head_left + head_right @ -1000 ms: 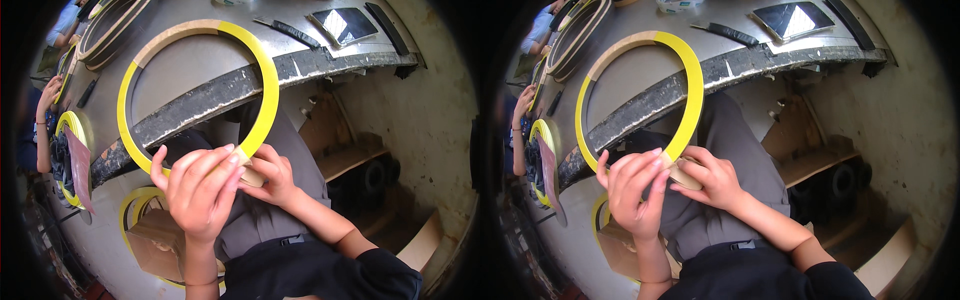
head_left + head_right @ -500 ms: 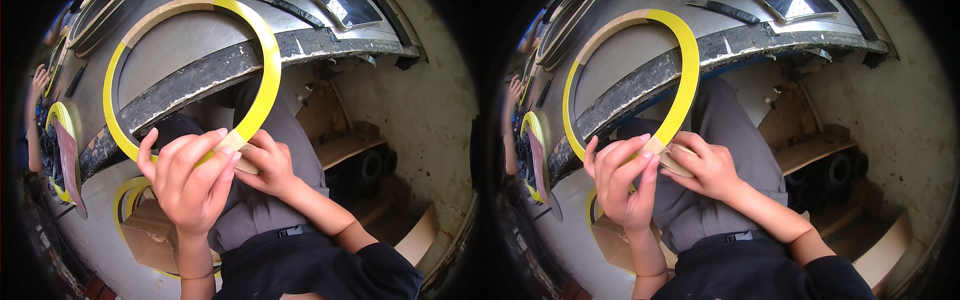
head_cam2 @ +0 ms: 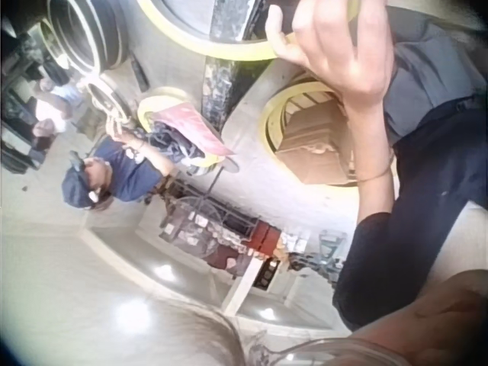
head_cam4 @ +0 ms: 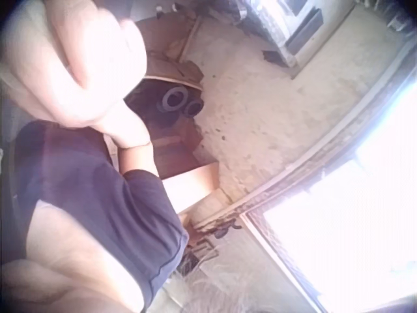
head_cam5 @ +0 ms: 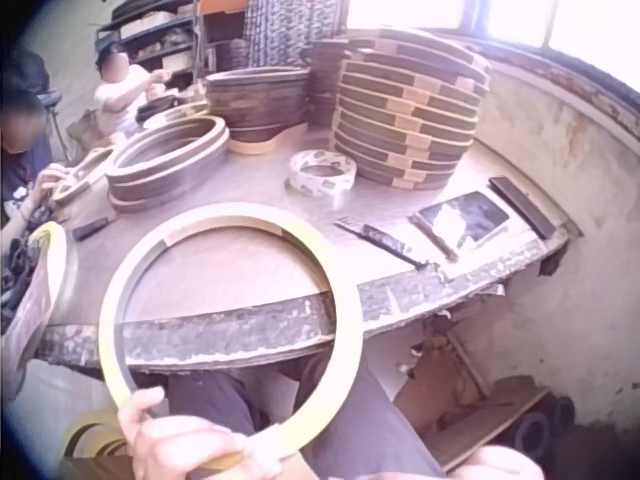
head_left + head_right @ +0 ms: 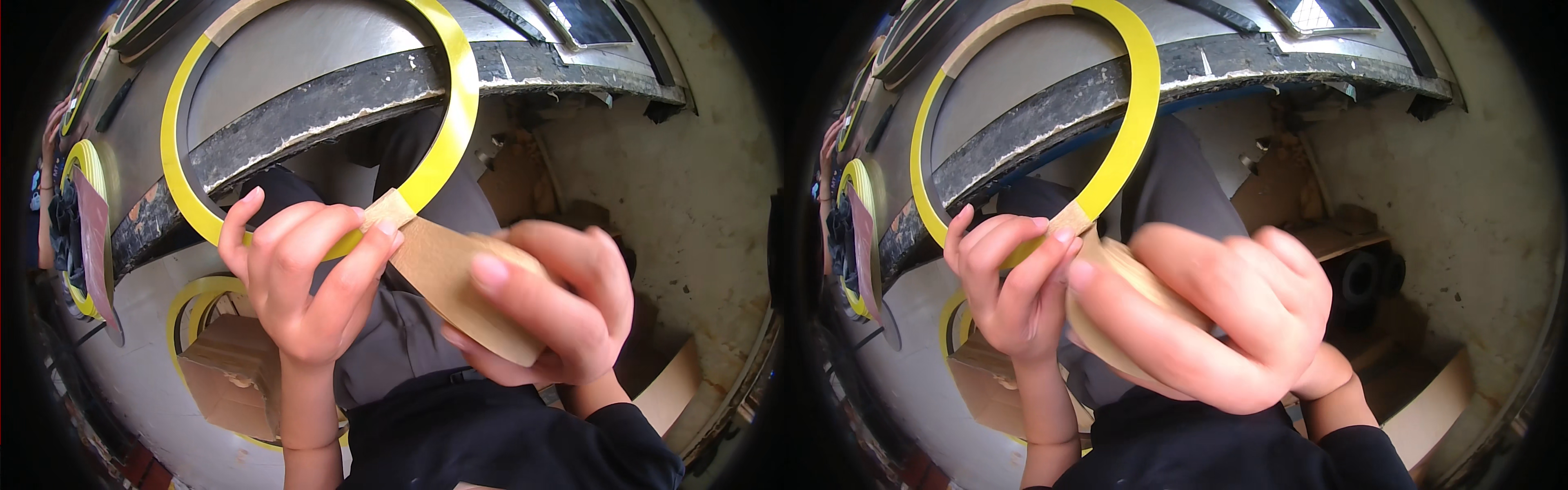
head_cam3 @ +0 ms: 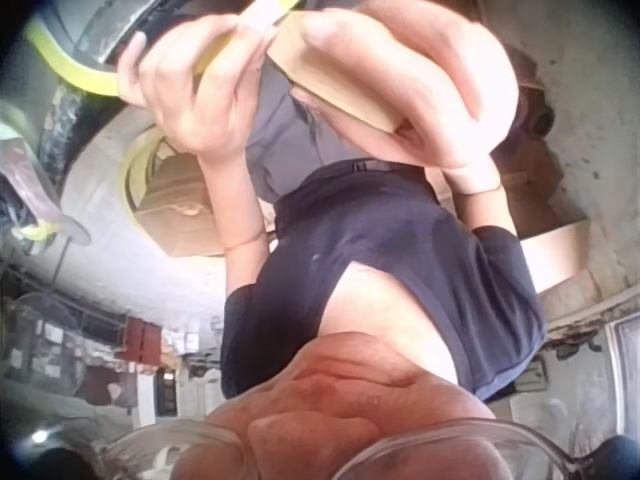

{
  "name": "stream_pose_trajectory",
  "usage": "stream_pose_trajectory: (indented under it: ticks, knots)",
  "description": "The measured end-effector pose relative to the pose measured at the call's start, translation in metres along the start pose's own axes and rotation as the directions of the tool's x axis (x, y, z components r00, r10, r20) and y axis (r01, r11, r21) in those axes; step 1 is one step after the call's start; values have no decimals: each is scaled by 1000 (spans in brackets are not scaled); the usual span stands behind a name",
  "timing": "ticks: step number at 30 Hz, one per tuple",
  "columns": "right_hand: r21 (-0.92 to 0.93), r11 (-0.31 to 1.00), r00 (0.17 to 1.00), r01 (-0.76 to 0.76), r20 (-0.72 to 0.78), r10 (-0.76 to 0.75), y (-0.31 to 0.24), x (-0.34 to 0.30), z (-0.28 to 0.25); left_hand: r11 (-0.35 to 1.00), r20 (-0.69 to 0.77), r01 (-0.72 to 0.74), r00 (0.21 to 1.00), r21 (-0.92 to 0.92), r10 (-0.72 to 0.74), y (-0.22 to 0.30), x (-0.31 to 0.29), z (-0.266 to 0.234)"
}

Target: Applying wood-patterned finishing tape around yellow circular frames.

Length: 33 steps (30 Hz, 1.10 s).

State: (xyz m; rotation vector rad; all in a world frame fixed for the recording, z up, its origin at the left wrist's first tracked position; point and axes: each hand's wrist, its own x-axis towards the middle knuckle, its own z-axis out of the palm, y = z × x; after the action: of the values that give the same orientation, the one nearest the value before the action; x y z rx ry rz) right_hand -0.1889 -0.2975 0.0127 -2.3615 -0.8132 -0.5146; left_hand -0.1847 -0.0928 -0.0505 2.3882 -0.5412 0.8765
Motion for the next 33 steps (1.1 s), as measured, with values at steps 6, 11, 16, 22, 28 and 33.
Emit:
stream_pose_trajectory:
  ticks: [6,11,16,22,28,33]
  knots:
    - [41,994,993,106,-65,-103,1,25,10,999,-58,5,998,-37,-7,-3,-3,-1]
    - [62,989,986,132,-107,-125,6,42,17,1000,-143,6,990,-19,-9,-3,-5,10]
    - [136,974,971,179,-185,-152,17,60,40,998,-217,34,975,-51,-44,-7,-5,15]
    - [86,986,987,140,-92,-132,5,69,29,998,-207,50,977,-42,-57,-6,-8,14]
    - [111,988,994,-109,-1,110,5,85,49,995,-226,-27,974,-97,5,-12,-9,18]
    - [-73,966,952,-249,166,258,-5,104,52,992,-147,-19,989,-126,1,-11,-7,7]
